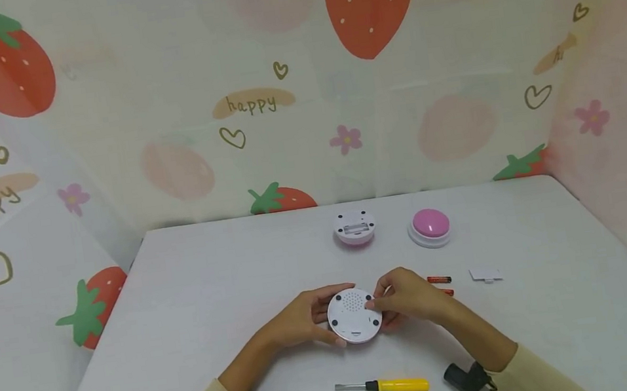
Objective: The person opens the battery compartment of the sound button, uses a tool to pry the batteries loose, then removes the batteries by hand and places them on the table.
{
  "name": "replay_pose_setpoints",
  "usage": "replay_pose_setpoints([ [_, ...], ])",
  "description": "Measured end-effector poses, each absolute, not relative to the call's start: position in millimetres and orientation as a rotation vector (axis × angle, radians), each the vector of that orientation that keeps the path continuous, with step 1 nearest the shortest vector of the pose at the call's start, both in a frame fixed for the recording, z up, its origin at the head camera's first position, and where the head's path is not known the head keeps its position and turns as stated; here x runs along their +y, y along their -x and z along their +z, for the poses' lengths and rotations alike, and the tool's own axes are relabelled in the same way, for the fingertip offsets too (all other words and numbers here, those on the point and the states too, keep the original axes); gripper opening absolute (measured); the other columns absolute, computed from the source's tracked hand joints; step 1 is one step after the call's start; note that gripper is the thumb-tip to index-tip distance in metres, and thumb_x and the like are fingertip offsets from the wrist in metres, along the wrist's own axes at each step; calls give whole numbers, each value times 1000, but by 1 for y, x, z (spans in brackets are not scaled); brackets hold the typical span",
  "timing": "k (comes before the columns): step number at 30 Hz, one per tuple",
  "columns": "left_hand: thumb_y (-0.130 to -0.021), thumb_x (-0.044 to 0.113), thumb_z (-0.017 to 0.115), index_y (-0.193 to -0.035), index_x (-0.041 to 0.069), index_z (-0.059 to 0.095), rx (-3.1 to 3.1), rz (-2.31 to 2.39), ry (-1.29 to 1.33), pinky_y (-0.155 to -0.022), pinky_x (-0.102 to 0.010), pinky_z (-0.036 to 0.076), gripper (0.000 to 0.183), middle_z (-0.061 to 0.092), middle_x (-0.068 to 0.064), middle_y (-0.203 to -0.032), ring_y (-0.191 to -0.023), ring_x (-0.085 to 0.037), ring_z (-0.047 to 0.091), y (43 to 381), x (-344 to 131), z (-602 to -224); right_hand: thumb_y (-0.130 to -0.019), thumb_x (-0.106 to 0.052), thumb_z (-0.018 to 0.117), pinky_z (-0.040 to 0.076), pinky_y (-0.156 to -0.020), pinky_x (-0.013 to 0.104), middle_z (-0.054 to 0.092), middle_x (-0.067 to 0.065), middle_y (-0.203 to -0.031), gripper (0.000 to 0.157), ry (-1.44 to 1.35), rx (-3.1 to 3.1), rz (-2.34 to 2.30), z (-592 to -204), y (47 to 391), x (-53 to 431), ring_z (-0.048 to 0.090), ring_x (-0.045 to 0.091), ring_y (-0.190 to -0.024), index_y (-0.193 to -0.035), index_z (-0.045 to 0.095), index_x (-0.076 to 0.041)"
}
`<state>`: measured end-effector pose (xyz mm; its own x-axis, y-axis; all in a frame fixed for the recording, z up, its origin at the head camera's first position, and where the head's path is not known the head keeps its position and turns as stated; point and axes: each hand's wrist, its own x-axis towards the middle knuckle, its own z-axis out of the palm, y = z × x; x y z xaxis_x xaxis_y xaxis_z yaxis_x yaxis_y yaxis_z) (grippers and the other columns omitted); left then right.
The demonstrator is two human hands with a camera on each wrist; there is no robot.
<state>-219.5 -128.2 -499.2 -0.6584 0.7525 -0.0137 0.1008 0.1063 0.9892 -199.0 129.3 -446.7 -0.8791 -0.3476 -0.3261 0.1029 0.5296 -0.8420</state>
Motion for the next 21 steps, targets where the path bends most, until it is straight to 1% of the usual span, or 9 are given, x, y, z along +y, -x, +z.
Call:
replay_pose_setpoints([
  [4,-74,-4,88,-153,13,44,1858,1609,-817,-107,-30,46,92,48,-7,-152,-136,-22,51,219,-128,-499,-91,-23,78,60,-62,29,70,3,-77,20,265,2439,-1246,-444,199,129,67,19,-65,-95,70,-5],
  [7,-73,-4,88,-152,13,45,1860,1618,-792,-106,-29,48,91,50,-6,-151,-134,-21,53,218,-127,-499,-90,-22,78,60,-70,29,72,0,-86,18,402,2594,-1180,-440,197,130,67,17,-77,-100,74,-7],
  [10,-73,-6,88,-152,12,46,1853,1637,-779,-105,-29,48,91,49,-6,-152,-134,-21,53,218,-126,-499,-89,-21,80,62,-82,35,75,3,-102,26,559,2694,-1138,-433,192,129,71,21,-94,-111,76,-7],
  [14,-73,-9,86,-152,10,45,1849,1666,-788,-105,-30,49,91,48,-8,-153,-135,-23,52,219,-126,-501,-87,-25,82,57,-94,42,73,3,-119,39,754,2770,-997,-426,183,125,69,25,-112,-122,74,-11],
  [18,-74,-8,86,-152,9,44,1861,1666,-799,-105,-29,48,91,48,-9,-153,-135,-23,52,219,-127,-502,-84,-28,85,55,-99,42,73,0,-121,45,846,2818,-817,-425,177,120,67,23,-117,-126,73,-15],
  [21,-74,-6,86,-153,10,44,1864,1666,-792,-106,-28,47,91,48,-8,-154,-138,-23,50,219,-127,-501,-83,-31,85,56,-97,41,73,-1,-121,47,878,2838,-720,-426,174,116,67,23,-114,-126,73,-16],
])
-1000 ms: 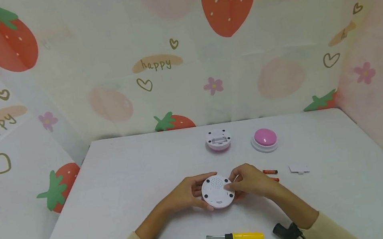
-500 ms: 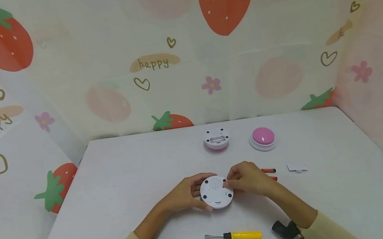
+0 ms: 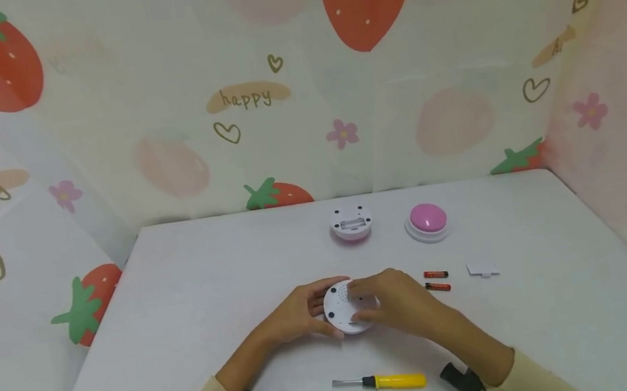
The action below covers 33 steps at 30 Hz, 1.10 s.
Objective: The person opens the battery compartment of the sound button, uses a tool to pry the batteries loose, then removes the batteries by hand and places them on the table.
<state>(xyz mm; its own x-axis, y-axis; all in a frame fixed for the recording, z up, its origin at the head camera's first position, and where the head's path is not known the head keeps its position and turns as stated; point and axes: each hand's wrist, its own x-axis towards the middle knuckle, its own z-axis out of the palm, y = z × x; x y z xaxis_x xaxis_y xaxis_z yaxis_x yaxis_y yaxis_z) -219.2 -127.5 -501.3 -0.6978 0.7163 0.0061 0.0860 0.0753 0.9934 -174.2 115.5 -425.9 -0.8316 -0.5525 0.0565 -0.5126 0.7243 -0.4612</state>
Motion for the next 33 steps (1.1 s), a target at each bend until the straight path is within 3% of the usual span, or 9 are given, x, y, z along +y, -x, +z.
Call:
replay_pose_setpoints([
  [12,-75,-6,86,-154,12,43,1844,1663,-779,-106,-29,47,92,47,-8,-154,-139,-23,48,220,-127,-502,-86,-36,81,57,-94,39,73,-1,-121,46,1015,2913,-375,-427,169,105,70,21,-109,-125,73,-13],
  [22,-74,-4,87,-153,12,44,1872,1668,-780,-106,-28,47,91,49,-8,-152,-136,-23,50,218,-125,-500,-91,-32,78,61,-84,32,74,1,-118,21,1170,2910,-104,-424,163,99,74,20,-92,-105,79,-17],
  [33,-73,-4,88,-150,12,48,1885,1688,-754,-104,-28,49,89,53,-9,-148,-133,-22,53,217,-124,-499,-84,-20,84,61,-77,25,69,1,-120,32,1377,2878,364,-422,156,98,70,17,-77,-116,77,-19],
])
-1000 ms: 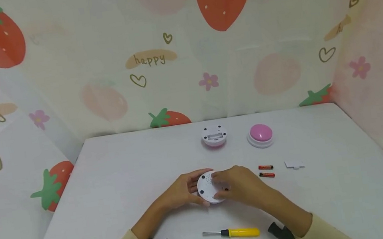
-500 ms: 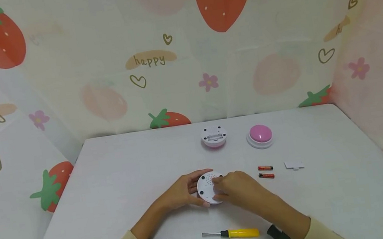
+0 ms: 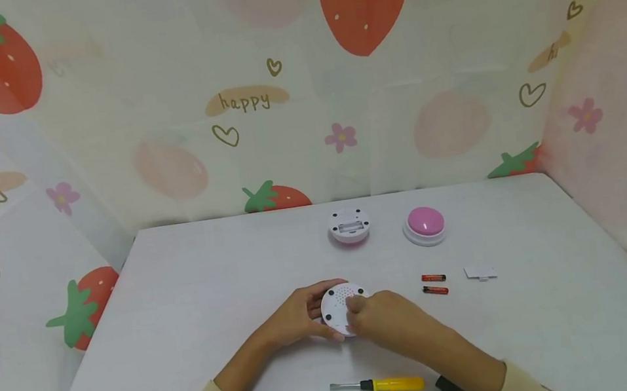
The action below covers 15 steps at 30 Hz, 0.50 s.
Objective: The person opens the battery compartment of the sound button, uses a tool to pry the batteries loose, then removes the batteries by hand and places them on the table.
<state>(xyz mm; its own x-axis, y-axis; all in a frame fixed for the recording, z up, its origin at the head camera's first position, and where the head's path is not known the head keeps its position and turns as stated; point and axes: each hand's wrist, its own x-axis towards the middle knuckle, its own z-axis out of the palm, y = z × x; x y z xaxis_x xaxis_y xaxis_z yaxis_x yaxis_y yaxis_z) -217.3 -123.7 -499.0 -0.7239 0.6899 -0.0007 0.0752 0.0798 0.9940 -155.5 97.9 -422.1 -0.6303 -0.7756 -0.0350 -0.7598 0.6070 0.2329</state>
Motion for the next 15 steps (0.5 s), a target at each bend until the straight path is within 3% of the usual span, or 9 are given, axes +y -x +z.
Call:
replay_pose_setpoints([
  [15,-73,-4,88,-151,10,47,1889,1683,-743,-103,-28,50,90,53,-8,-147,-131,-21,54,218,-124,-501,-83,-20,85,60,-73,22,71,3,-111,32,-1367,-2654,-418,-424,153,95,66,14,-73,-114,79,-16],
])
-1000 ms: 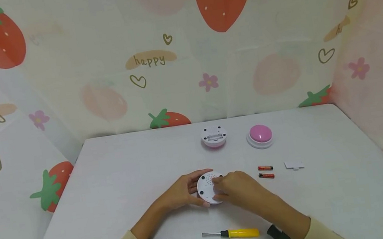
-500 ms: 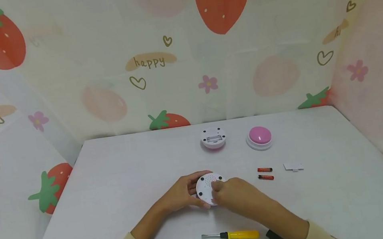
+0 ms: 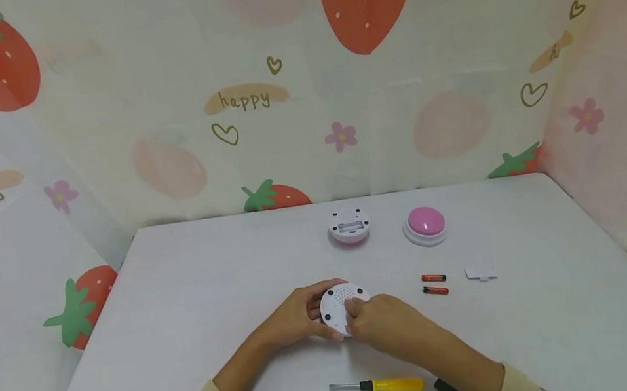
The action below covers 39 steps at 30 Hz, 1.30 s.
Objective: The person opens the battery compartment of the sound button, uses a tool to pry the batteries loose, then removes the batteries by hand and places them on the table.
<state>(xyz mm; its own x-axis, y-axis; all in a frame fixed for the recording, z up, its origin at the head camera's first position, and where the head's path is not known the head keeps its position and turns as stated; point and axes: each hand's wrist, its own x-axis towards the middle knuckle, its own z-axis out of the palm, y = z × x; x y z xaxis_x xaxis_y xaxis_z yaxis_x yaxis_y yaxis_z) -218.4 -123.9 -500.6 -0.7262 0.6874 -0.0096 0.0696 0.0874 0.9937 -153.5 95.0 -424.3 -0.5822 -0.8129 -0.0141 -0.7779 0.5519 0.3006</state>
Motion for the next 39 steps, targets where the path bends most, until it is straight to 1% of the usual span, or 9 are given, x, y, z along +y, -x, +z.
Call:
replay_pose_setpoints([
  [6,-73,-5,88,-150,10,47,1895,1682,-732,-103,-29,50,89,54,-9,-147,-130,-22,55,219,-124,-498,-83,-19,85,60,-76,22,71,3,-115,31,-1375,-2650,-454,-423,153,93,68,14,-80,-113,79,-17],
  [12,-73,-5,88,-150,10,48,1894,1685,-721,-103,-29,51,89,54,-9,-146,-130,-22,56,218,-123,-498,-82,-19,85,60,-80,23,70,4,-124,36,-1378,-2703,-480,-420,150,91,72,16,-99,-117,78,-17],
  [14,-73,-4,88,-151,10,47,1892,1683,-721,-103,-29,50,89,54,-9,-147,-130,-21,56,219,-123,-499,-82,-19,85,60,-80,23,70,3,-123,36,-1383,-2696,-486,-421,151,92,72,16,-97,-117,78,-17],
  [19,-74,-4,88,-151,10,47,1885,1681,-733,-103,-29,50,89,53,-10,-147,-131,-22,55,220,-123,-499,-83,-19,85,60,-77,22,72,2,-114,31,-1405,-2627,-443,-424,154,95,70,13,-83,-113,79,-16],
  [24,-73,-5,88,-150,11,48,1885,1691,-731,-102,-29,51,88,54,-10,-147,-130,-22,55,220,-124,-499,-84,-21,85,60,-80,23,72,-2,-104,24,-1396,-2584,-345,-427,158,97,70,11,-84,-107,80,-16],
  [27,-73,-5,88,-150,10,48,1879,1698,-727,-102,-30,51,89,53,-10,-147,-130,-22,55,220,-124,-499,-86,-22,84,60,-81,24,74,-2,-104,22,-1368,-2606,-267,-428,159,98,71,12,-87,-106,80,-15],
  [33,-72,-3,89,-150,11,47,1881,1704,-737,-102,-30,52,90,53,-10,-147,-130,-22,56,219,-124,-500,-90,-22,79,60,-73,25,74,0,-100,13,-1280,-2638,-38,-430,159,97,70,13,-80,-99,76,-13],
  [36,-73,-2,89,-151,11,47,1876,1707,-745,-102,-30,51,89,52,-10,-148,-131,-23,55,219,-124,-501,-90,-20,78,59,-68,25,72,-1,-95,11,-1222,-2676,54,-431,158,96,65,11,-75,-96,72,-13],
  [39,-74,-1,89,-151,11,46,1876,1705,-748,-102,-30,51,89,52,-10,-149,-131,-23,55,220,-124,-500,-89,-17,79,59,-67,26,69,-1,-95,11,-1171,-2708,94,-431,157,94,62,11,-75,-94,70,-13],
])
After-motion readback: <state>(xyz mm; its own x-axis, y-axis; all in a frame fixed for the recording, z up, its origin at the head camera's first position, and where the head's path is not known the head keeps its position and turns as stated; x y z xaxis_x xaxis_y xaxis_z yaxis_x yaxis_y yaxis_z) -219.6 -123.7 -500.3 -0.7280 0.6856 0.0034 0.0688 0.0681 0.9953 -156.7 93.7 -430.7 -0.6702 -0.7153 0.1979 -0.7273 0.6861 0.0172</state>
